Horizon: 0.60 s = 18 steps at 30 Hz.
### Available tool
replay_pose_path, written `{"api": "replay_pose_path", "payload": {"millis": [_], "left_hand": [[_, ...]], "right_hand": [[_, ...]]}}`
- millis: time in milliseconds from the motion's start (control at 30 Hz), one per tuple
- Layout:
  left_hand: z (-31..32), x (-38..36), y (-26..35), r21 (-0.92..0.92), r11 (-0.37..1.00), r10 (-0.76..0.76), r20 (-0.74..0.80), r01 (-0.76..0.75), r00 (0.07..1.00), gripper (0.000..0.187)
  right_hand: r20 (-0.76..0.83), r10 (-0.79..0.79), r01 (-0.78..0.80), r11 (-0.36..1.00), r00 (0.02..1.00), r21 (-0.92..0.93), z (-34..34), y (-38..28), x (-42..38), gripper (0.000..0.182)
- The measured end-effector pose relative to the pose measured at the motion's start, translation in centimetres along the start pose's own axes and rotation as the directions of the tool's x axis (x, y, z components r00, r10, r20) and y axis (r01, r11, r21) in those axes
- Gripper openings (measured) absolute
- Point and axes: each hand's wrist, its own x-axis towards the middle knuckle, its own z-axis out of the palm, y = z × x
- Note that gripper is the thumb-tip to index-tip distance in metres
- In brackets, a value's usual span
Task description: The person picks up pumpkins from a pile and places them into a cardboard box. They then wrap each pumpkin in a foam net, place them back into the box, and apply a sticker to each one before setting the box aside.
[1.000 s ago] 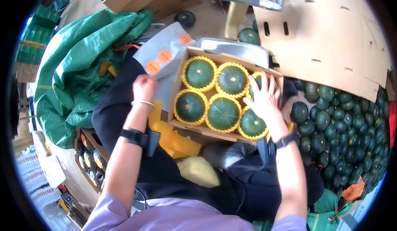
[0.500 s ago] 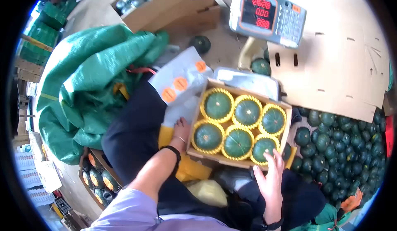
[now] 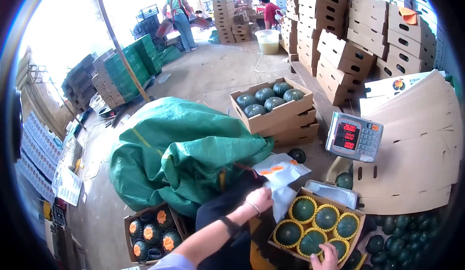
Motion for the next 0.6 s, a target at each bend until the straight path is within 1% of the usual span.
{"api": "replay_pose_path", "payload": {"millis": [33,67,100,133,167,200,233,267,300,333,367,400,433,467,533,567,600], "left_hand": [[-2.7,-1.4,1.1,-0.129,0.992,0.006,-0.057,-0.014,0.998,0.020],[-5.1,-3.1,2.2,-0.263,0.964,0.008,-0.099,-0.034,0.995,0.018],[-7.0,-4.8,3.1,-0.451,0.878,0.064,-0.225,-0.161,0.972,0.012],[-7.4,-5.5,1.2,-0.411,0.801,0.274,-0.396,-0.436,0.877,0.016],[-9.8,-7.8,2.7,-0.856,0.504,0.016,-0.120,-0.112,0.993,0.016],[-10.1,-9.2,1.0,-0.974,0.221,0.034,0.067,0.057,0.997,0.018],[-10.7,-11.6,2.3,-0.985,-0.001,0.119,0.170,0.172,0.978,0.024],[-11.7,-13.3,3.5,-0.946,-0.205,0.208,0.208,0.250,0.956,0.030],[-10.5,-14.2,3.0,-0.946,-0.196,0.183,0.225,0.260,0.957,0.033],[-9.3,-15.2,2.1,-0.951,-0.180,0.152,0.227,0.253,0.962,0.036],[-8.3,-16.4,1.6,-0.956,-0.163,0.114,0.229,0.245,0.967,0.039],[-7.5,-17.5,1.8,-0.937,-0.226,0.104,0.249,0.267,0.963,0.041],[-6.8,-18.2,1.3,-0.914,-0.286,0.117,0.265,0.288,0.957,0.043],[-5.9,-18.9,0.8,-0.888,-0.345,0.132,0.277,0.306,0.952,0.045],[-4.7,-20.2,0.1,-0.884,-0.355,0.089,0.292,0.305,0.952,0.048],[-4.5,-20.6,0.1,-0.883,-0.358,0.071,0.299,0.304,0.952,0.049],[-4.4,-21.3,0.4,-0.902,-0.326,0.025,0.292,0.284,0.956,0.053]], "right_hand": [[0.033,0.042,-0.043,0.999,0.999,0.023,0.3,0.2,-0.1,0.042],[-0.036,0.022,-0.018,0.992,0.999,0.123,1.3,0.9,0.0,0.044],[-0.064,-0.044,0.053,0.989,0.997,0.140,1.9,2.1,-0.1,0.044],[-0.166,-0.075,0.109,0.972,0.983,0.207,2.2,0.8,0.3,0.042],[-0.182,0.002,0.074,0.910,0.983,0.408,2.6,0.3,0.4,0.041],[-0.171,-0.014,0.098,0.864,0.985,0.495,2.4,-0.2,0.3,0.045],[-0.080,0.064,-0.005,0.811,0.995,0.585,2.3,-0.5,0.2,0.051],[0.026,0.073,-0.072,0.735,0.997,0.674,1.7,-2.0,0.4,0.059],[0.113,0.027,-0.108,0.554,0.993,0.826,2.0,-2.4,0.3,0.062],[0.176,-0.056,-0.147,0.336,0.983,0.930,2.3,-2.8,0.7,0.065],[0.267,-0.091,-0.233,0.280,0.959,0.931,2.3,-3.4,0.8,0.067],[0.359,-0.129,-0.326,0.221,0.924,0.919,2.5,-4.0,0.4,0.069],[0.382,-0.177,-0.362,0.137,0.907,0.922,3.3,-4.3,0.1,0.064],[0.398,-0.156,-0.392,0.070,0.904,0.917,3.8,-4.8,-0.4,0.057],[0.419,-0.119,-0.415,0.057,0.900,0.908,4.4,-5.3,-1.2,0.051],[0.382,-0.093,-0.375,0.088,0.919,0.923,4.5,-5.1,-1.4,0.049],[0.346,-0.065,-0.337,0.118,0.936,0.934,4.7,-4.9,-1.7,0.047]]}}
